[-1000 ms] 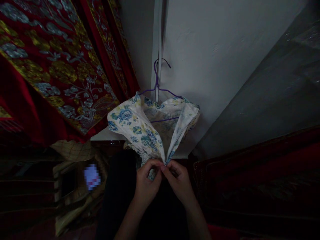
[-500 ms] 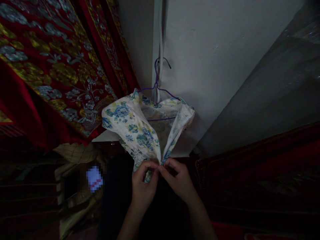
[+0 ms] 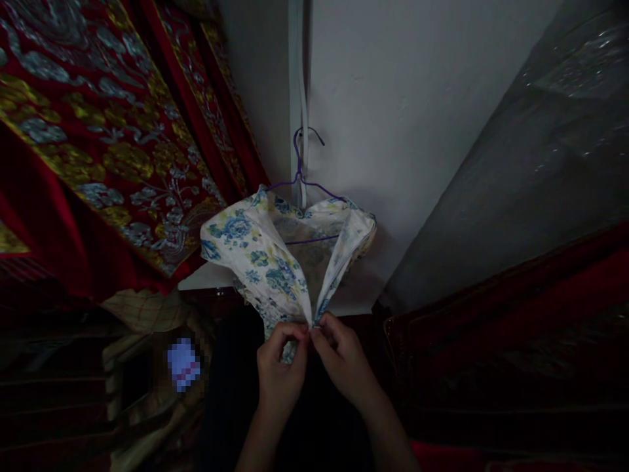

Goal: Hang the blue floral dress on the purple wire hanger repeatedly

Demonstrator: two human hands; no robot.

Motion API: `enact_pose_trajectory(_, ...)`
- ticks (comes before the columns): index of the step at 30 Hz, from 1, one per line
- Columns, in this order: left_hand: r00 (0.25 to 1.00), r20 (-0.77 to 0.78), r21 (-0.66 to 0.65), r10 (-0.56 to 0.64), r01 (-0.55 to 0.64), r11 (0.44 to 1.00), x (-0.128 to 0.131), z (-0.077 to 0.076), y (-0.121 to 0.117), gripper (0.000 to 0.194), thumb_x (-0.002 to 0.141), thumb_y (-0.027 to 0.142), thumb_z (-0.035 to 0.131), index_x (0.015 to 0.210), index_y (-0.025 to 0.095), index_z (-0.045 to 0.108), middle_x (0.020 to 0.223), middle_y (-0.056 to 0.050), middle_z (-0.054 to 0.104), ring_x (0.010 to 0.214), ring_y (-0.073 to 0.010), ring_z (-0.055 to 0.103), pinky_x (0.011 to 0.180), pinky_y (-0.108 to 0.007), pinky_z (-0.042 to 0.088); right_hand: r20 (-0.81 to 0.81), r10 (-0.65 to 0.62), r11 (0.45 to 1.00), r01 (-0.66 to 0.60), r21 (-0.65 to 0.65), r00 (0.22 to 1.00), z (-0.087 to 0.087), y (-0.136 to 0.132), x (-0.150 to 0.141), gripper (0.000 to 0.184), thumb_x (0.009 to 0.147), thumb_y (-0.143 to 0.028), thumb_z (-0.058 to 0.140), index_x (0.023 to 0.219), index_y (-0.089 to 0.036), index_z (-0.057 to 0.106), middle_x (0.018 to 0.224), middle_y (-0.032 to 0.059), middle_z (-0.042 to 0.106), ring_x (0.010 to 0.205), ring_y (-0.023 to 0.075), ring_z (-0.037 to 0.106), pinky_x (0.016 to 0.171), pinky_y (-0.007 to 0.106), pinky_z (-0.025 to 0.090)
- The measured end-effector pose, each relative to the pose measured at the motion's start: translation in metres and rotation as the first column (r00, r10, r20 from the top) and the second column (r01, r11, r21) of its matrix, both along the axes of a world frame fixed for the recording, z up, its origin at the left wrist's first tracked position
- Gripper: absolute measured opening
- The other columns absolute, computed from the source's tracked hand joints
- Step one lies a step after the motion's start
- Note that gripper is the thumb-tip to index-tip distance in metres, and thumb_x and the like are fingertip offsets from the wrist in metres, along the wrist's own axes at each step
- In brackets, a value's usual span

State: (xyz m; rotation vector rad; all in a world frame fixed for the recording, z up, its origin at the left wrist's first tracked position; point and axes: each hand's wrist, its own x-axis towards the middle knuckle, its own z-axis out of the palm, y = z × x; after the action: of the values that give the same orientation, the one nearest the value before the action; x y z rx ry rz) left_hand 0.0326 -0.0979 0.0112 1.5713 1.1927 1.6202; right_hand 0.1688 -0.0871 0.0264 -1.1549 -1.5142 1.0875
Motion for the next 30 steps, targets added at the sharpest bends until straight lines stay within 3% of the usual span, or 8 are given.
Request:
enact_pose_trajectory(6,0.999,0.032,-0.012,0.015,-0.015,1.0,-0.01,0.0,-0.002,0.011,0.09,0.017,0.066,0.081,0.02,0.062,0.079,-0.001,0.072,0.074,-0.0151,0.071,0.072,-0.024,0.056,-0.112,0.115,0.992,-0.121,-0.048,0.987,0.003,0.004,-0.006,0.026,0.1,-0.043,0.053,0.092,-0.019,0.059,0.075,-0.0014,0.058,0.067,0.0126,0.055,0.063,0.023,0.042)
enact_pose_trajectory(14,1.0,0.022,0.003,0.001,-0.001,1.0,-0.009,0.0,0.0,0.012,0.091,0.016,0.062,0.081,0.02,0.062,0.08,-0.001,0.069,0.077,-0.0157,0.068,0.073,-0.025,0.053,-0.255,0.035,0.994,-0.062,-0.096,0.966,0.002,0.003,-0.011,0.037,0.092,-0.05,0.06,0.073,-0.019,0.054,0.056,-0.0053,0.045,0.053,0.0098,0.042,0.052,0.023,0.033)
enact_pose_trajectory(16,1.0,0.017,0.014,-0.006,0.005,1.0,-0.006,0.0,0.0,0.013,0.092,0.015,0.061,0.08,0.02,0.061,0.079,-0.001,0.067,0.076,-0.016,0.066,0.072,-0.025,0.051,-0.329,0.021,0.979,-0.086,-0.185,0.944,0.003,0.004,-0.011,0.036,0.087,-0.048,0.063,0.067,-0.019,0.052,0.051,-0.0062,0.043,0.048,0.0087,0.038,0.05,0.023,0.03)
enact_pose_trajectory(19,1.0,0.004,0.054,0.007,-0.007,0.999,-0.005,-0.001,-0.001,0.017,0.092,0.013,0.057,0.077,0.02,0.059,0.078,-0.001,0.062,0.075,-0.0159,0.063,0.071,-0.026,0.049,-0.445,0.067,0.915,-0.233,-0.329,0.893,0.003,0.005,-0.014,0.035,0.078,-0.045,0.063,0.059,-0.02,0.048,0.046,-0.0077,0.037,0.041,0.0067,0.029,0.044,0.023,0.024)
enact_pose_trajectory(21,1.0,-0.005,0.073,0.024,-0.023,0.997,-0.005,-0.002,-0.001,0.019,0.093,0.012,0.053,0.076,0.02,0.057,0.077,0.0,0.059,0.074,-0.0156,0.06,0.069,-0.025,0.047,-0.499,0.099,0.884,-0.306,-0.353,0.861,0.002,0.004,-0.017,0.036,0.075,-0.044,0.063,0.054,-0.02,0.046,0.044,-0.0081,0.035,0.039,0.0057,0.025,0.041,0.023,0.02)
enact_pose_trajectory(24,0.999,-0.018,0.079,0.03,-0.029,0.996,-0.005,-0.008,0.002,0.021,0.094,0.011,0.05,0.076,0.02,0.054,0.077,0.0,0.057,0.073,-0.0156,0.058,0.068,-0.026,0.045,-0.493,0.074,0.901,-0.27,-0.339,0.867,0.003,0.005,-0.021,0.037,0.076,-0.046,0.063,0.053,-0.018,0.052,0.042,-0.0074,0.036,0.037,0.0054,0.027,0.041,0.022,0.018)
enact_pose_trajectory(27,0.999,-0.036,0.103,-0.008,0.011,0.995,-0.002,-0.017,0.008,0.022,0.093,0.01,0.048,0.074,0.02,0.052,0.076,-0.001,0.055,0.073,-0.016,0.056,0.068,-0.027,0.043,-0.412,0.062,0.922,-0.211,-0.326,0.909,0.016,0.017,-0.019,0.037,0.077,-0.048,0.063,0.058,-0.017,0.059,0.04,-0.0061,0.041,0.036,0.0064,0.032,0.041,0.022,0.018)
enact_pose_trajectory(30,0.997,-0.056,0.155,-0.055,0.064,0.986,0.004,-0.03,0.019,0.024,0.09,0.008,0.044,0.07,0.02,0.05,0.075,-0.002,0.052,0.074,-0.017,0.054,0.067,-0.028,0.042,-0.334,0.043,0.961,-0.13,-0.243,0.942,0.05,0.051,-0.014,0.034,0.075,-0.047,0.065,0.059,-0.018,0.06,0.039,-0.0056,0.045,0.035,0.0067,0.034,0.039,0.021,0.022)
